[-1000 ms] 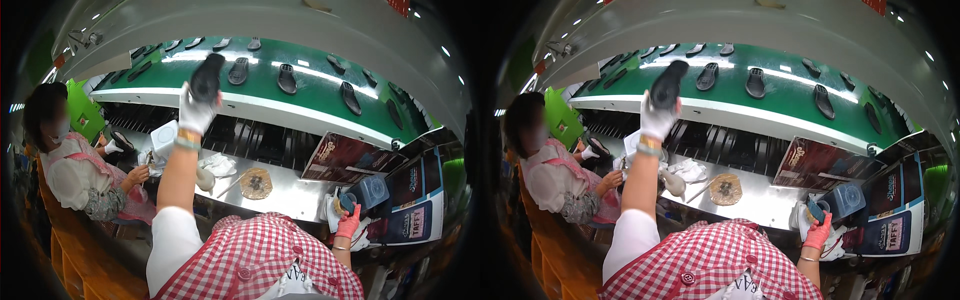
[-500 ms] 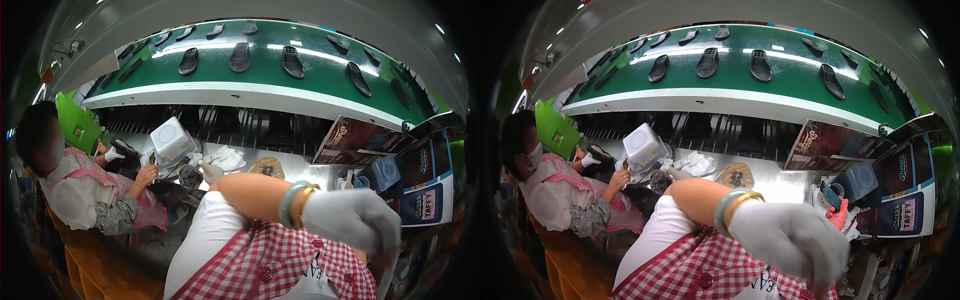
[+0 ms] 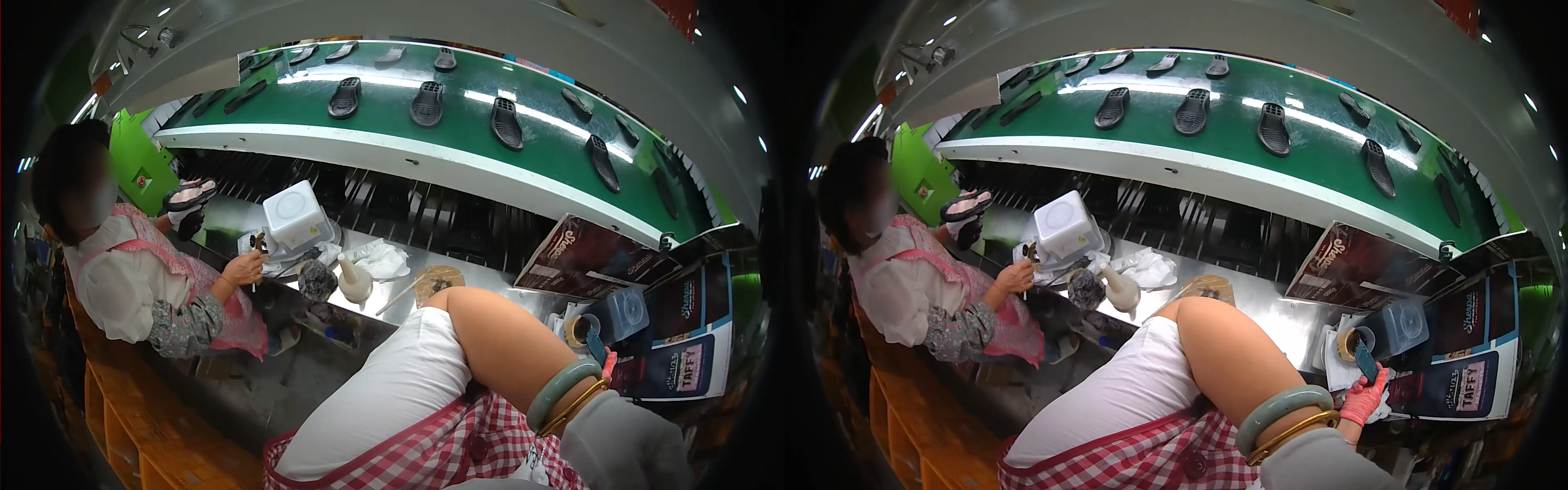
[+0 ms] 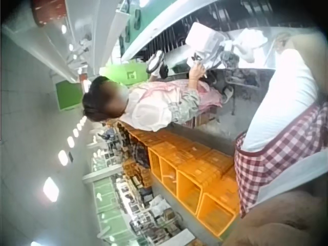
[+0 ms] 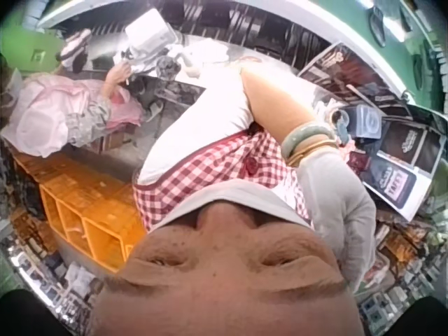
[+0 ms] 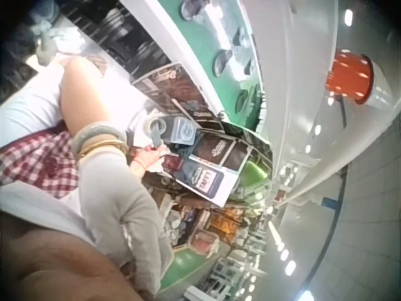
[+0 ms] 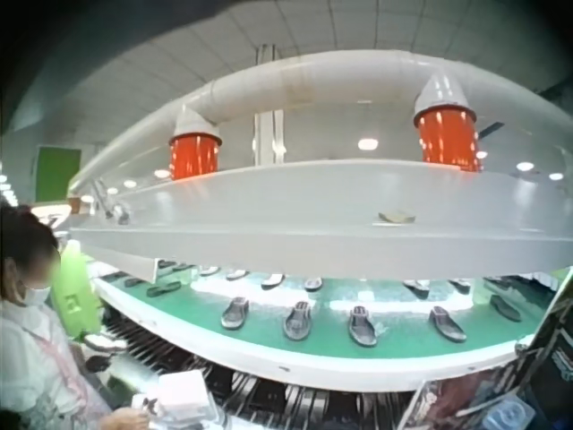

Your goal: The person cleans the soles of black slippers using a blue scrubbing tool. They repeatedly pick up a slipper from a green conveyor belt, scrub the bottom surface, and place it back on the belt. The process is repeated for multiple slippers in a continuous loop.

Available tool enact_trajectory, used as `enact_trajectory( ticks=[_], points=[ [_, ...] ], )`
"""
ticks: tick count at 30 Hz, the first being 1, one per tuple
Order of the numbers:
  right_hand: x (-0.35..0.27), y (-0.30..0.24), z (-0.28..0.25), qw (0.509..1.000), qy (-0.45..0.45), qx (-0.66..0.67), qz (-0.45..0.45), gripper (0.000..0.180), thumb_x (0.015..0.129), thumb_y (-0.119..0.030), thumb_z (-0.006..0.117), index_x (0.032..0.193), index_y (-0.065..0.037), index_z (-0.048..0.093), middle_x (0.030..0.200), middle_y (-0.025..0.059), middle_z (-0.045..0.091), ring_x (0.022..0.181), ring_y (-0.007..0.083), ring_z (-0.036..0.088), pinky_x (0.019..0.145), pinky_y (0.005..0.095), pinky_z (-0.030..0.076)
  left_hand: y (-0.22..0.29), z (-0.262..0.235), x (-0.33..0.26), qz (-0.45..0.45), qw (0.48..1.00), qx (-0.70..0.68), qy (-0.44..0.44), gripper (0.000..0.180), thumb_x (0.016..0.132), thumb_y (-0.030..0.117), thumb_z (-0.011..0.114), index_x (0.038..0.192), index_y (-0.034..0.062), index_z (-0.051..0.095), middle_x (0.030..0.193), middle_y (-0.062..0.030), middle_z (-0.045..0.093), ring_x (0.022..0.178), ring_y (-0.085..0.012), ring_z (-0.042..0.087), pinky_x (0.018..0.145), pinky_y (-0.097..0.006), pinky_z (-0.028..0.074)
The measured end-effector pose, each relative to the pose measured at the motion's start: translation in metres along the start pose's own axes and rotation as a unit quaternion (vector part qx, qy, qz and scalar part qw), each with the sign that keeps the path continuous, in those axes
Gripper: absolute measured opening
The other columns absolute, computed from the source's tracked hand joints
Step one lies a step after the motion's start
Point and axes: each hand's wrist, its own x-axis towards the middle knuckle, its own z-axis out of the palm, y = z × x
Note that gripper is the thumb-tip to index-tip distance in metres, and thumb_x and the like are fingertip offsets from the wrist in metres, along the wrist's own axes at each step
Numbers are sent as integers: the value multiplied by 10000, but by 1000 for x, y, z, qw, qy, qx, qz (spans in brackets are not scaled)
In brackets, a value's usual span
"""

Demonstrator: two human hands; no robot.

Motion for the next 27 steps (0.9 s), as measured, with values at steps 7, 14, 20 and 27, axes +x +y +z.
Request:
enact_trajectory(
  ticks=[7,14,20,27],
  points=[
    [2,4,6,1000,-6,0,19,346,895,-420,544,1072,-123,566,689,-39,514,453,32,418,351,155,291,-14,-3,7,-15,1000,-2,-14,191,779,41,557,929,-45,639,859,-93,605,810,-182,586,732,-285,482],
    [5,11,15,1000,-19,-16,11,338,883,-405,572,1055,-113,573,751,-45,538,482,25,425,365,132,286,-11,4,5,-13,1000,-1,-23,203,783,46,554,945,-45,635,868,-95,602,818,-182,583,737,-286,480],
    [2,16,19,1000,-21,-11,4,326,885,-373,578,1047,-89,581,809,-36,571,493,20,433,367,129,280,-2,3,0,-15,999,-17,-38,213,786,50,551,958,-46,632,876,-96,599,825,-182,580,740,-288,477],
    [-6,2,33,988,13,-117,-96,339,866,-368,588,1016,-65,609,720,-38,505,491,20,399,399,153,253,19,-39,-66,-103,950,248,160,269,882,112,524,1101,-33,583,1100,-156,564,929,-260,561,853,-355,446]
  ],
)
